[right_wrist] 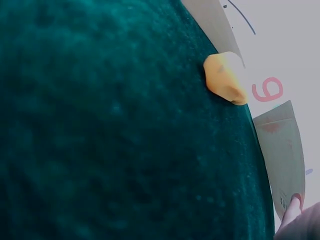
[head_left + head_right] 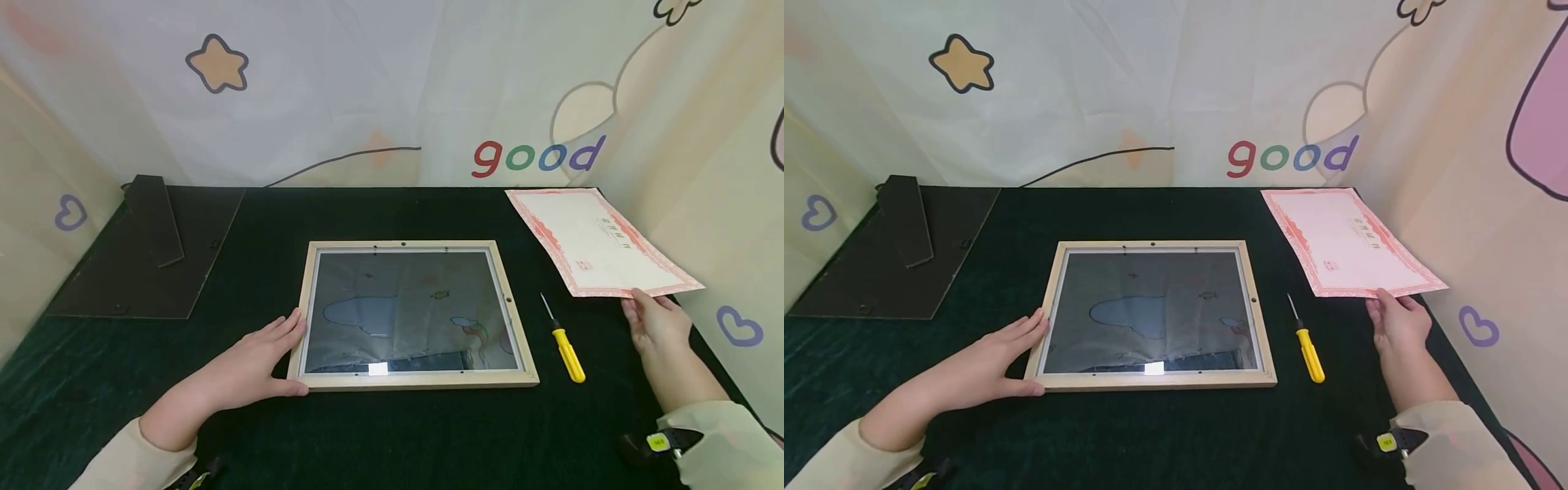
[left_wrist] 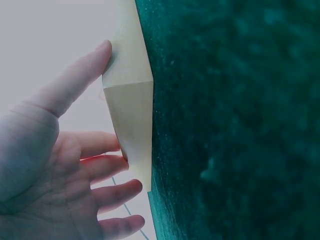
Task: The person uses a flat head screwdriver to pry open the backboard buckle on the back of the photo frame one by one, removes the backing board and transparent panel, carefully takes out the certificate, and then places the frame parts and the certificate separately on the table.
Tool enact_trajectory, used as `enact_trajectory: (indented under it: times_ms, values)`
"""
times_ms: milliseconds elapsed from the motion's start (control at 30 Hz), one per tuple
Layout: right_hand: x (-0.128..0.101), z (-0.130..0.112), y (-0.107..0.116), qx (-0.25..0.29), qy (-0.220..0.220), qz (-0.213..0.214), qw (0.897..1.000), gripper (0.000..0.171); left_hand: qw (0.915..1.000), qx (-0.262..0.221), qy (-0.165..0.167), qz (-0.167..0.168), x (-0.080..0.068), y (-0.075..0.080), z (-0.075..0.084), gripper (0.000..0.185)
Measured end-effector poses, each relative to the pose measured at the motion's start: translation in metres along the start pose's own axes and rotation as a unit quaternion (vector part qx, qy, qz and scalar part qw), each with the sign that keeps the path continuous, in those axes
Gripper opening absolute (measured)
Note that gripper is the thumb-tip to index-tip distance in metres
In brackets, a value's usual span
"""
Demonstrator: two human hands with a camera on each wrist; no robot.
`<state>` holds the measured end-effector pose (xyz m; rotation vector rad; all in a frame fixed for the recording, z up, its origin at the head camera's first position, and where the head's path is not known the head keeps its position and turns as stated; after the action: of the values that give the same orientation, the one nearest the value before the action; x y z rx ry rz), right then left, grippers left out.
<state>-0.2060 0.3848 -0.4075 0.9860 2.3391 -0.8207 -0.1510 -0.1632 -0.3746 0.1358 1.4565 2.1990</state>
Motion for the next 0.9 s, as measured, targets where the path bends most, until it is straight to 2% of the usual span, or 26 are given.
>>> enact_trajectory:
  times_ms: [300, 500, 600, 767, 833, 900]
  values:
    - [0.002, 0.006, -0.005, -0.031, -0.024, -0.051, 0.998, 0.056, 1.0000, -0.004, 0.003, -0.005, 0.001, 0.000, -0.001, 0.095]
    - [-0.001, 0.006, -0.010, -0.051, -0.053, -0.129, 0.989, 0.071, 1.0000, 0.003, 0.002, -0.003, 0.002, 0.000, 0.000, 0.096]
    - [-0.005, 0.004, -0.013, -0.077, -0.047, -0.154, 0.984, 0.079, 1.0000, 0.008, 0.000, 0.000, 0.002, 0.000, 0.002, 0.096]
    - [-0.018, 0.003, -0.022, -0.159, -0.003, -0.157, 0.975, 0.092, 0.9999, 0.009, -0.007, -0.001, 0.000, 0.000, 0.002, 0.095]
    - [-0.023, 0.004, -0.024, -0.223, 0.019, -0.146, 0.964, 0.098, 0.9999, 0.002, -0.010, -0.004, 0.000, 0.000, 0.002, 0.095]
    - [-0.030, 0.004, -0.024, -0.296, 0.047, -0.129, 0.945, 0.100, 0.9999, -0.011, -0.011, -0.006, 0.000, 0.001, 0.002, 0.094]
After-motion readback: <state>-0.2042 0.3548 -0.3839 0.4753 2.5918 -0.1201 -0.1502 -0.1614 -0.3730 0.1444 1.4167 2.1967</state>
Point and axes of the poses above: each hand's wrist, its own x-axis towards the middle knuckle, its own y-axis out of the back of the hand, z = x × y, the point moved 8 cm from there along x, towards the middle knuckle, and after that the axes turned 5 degrees about z, right-handed, at the moved point
